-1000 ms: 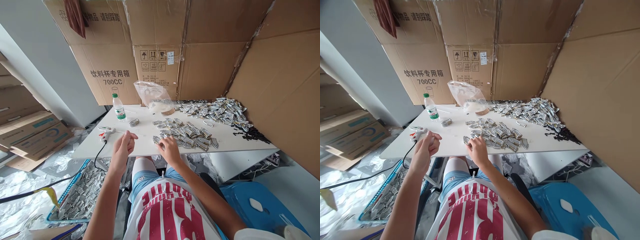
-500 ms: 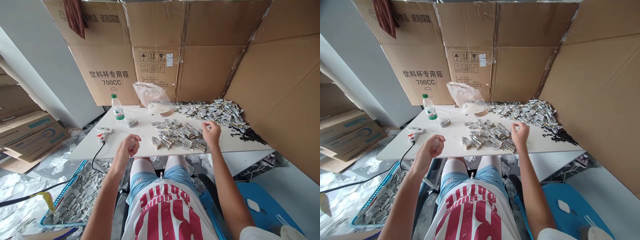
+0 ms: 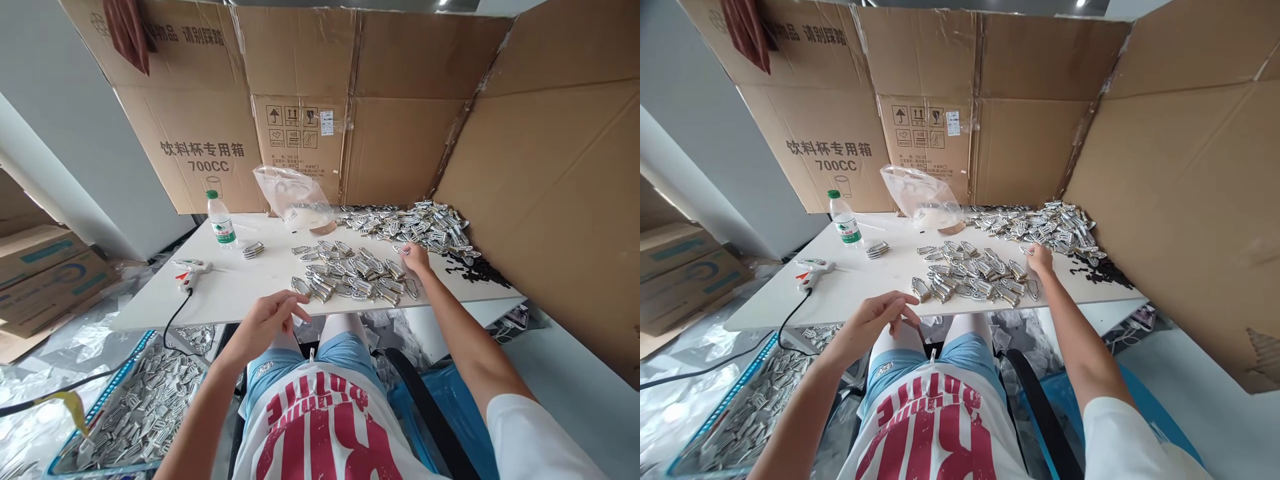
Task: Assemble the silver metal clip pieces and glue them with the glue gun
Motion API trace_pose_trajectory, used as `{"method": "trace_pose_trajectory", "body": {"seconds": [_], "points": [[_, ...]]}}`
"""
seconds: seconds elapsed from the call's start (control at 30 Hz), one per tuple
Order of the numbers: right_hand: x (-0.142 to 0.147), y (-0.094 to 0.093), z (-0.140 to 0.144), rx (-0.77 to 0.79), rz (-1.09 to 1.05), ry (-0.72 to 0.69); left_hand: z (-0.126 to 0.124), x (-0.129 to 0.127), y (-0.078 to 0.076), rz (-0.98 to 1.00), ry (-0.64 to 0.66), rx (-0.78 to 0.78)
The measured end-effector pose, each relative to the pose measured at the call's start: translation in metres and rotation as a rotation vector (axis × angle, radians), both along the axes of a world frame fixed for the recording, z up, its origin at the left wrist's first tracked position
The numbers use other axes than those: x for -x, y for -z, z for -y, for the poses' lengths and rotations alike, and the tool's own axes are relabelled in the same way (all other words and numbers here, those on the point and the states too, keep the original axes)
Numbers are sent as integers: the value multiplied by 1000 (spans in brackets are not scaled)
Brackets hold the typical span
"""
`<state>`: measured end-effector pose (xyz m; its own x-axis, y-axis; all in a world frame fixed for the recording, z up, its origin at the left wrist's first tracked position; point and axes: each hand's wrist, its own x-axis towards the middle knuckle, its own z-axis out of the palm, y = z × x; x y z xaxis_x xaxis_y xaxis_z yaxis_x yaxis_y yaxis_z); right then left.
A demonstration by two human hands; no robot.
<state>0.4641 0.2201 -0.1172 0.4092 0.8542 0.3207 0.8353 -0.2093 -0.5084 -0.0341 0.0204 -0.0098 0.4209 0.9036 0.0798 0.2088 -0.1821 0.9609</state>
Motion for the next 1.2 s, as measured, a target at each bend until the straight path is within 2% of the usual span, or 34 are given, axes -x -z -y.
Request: {"method": "trace_pose_trajectory", "body": {"seconds": [0.17, 0.27, 0.37, 0.4, 0.43, 0.53, 0.67, 0.8, 0.97, 1.2], "points": [[13, -18, 14, -179, -196, -7, 10, -10, -7, -108, 17, -14], [31, -28, 37, -311, -338, -69, 12, -16, -11, -125, 7, -58], [63, -38, 78, -381, -468, -209, 13, -21, -11, -108, -1, -63], [75, -43, 94, -395, -523, -279, 14, -22, -11, -97, -8, -54], [89, -48, 111, -411, -665, -401, 14, -23, -11, -84, -13, -45], [128, -66, 155, -319, -951, -689, 17, -25, -12, -47, -7, -20], [161, -83, 186, -169, -1088, -814, 21, -25, -17, -49, 6, 5], [180, -87, 194, -73, -1171, -922, 24, -25, -20, -86, 31, 38], [202, -85, 199, 73, -1237, -1011, 27, -29, -18, -107, 154, 75], [217, -75, 203, 161, -1110, -1140, 28, -32, -11, -141, 178, 65]]}}
